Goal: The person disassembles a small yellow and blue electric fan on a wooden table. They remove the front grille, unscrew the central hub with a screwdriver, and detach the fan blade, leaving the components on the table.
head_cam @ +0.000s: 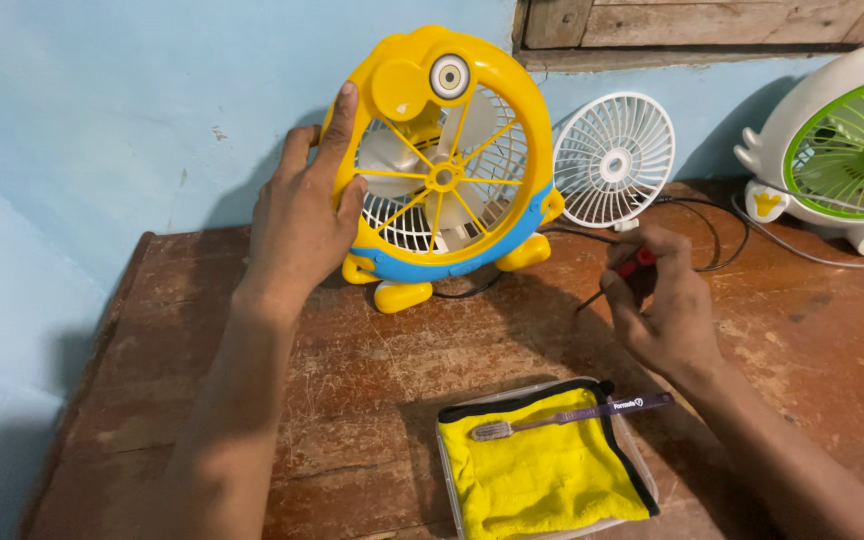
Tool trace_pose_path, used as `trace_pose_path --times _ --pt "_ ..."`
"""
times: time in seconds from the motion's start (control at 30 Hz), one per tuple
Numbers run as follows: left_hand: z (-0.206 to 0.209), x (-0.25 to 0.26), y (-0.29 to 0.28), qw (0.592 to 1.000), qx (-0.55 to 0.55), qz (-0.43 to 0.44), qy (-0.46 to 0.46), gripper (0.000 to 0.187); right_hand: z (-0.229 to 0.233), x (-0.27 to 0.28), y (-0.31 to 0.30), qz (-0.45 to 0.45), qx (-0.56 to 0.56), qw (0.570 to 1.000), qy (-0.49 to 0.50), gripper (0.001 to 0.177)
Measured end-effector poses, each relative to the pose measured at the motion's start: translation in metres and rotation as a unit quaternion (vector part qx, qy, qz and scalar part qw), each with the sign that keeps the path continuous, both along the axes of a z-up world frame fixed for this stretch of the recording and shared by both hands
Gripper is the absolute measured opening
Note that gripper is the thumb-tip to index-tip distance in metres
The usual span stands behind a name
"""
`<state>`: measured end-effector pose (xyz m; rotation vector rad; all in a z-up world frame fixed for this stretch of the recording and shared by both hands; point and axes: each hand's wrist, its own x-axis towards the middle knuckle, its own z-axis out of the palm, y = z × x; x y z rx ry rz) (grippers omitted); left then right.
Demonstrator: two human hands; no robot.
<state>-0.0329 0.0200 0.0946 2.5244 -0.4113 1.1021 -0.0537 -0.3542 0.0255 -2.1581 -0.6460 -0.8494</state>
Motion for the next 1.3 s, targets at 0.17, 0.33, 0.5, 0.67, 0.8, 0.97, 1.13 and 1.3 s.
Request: trace_pose_path --times 0.17,0.33,0.5,0.67,0.8,0.97,1.13,1.3 --pt "0.0 -0.001 -0.001 1.0 -0.004 0.003 0.01 0.093 -0.001 0.016 0.001 0.015 0.266 0.95 0.162 0.046" --pt "0.0 0.0 -0.003 1.0 0.0 -0.002 0.007 0.093 -0.002 0.022 0.001 -0.009 0.342 0.871 0.352 0.031" --pt "0.0 0.002 -0.003 1.0 0.005 0.002 0.02 0.091 -0.004 0.025 0.001 0.0 0.328 0.848 0.418 0.031" --pt "-0.002 0.002 -0.002 1.0 0.012 0.01 0.009 0.091 -0.006 0.029 -0.009 -0.046 0.139 0.879 0.454 0.031" --pt "-0.001 0.003 -0.001 1.0 0.017 0.019 0.004 0.091 -0.008 0.033 -0.024 -0.017 0.03 0.916 0.399 0.03" --pt "0.001 0.001 -0.003 0.999 0.016 0.028 0.023 0.09 -0.01 0.035 -0.023 -0.035 -0.079 0.929 0.361 0.038" --pt "0.001 0.0 -0.004 0.999 0.021 0.037 0.028 0.091 -0.006 0.029 -0.01 -0.051 -0.149 0.939 0.306 0.036" --pt "0.001 0.001 -0.002 0.999 0.02 0.038 0.028 0.093 -0.003 0.02 0.0 -0.04 -0.183 0.954 0.234 0.033"
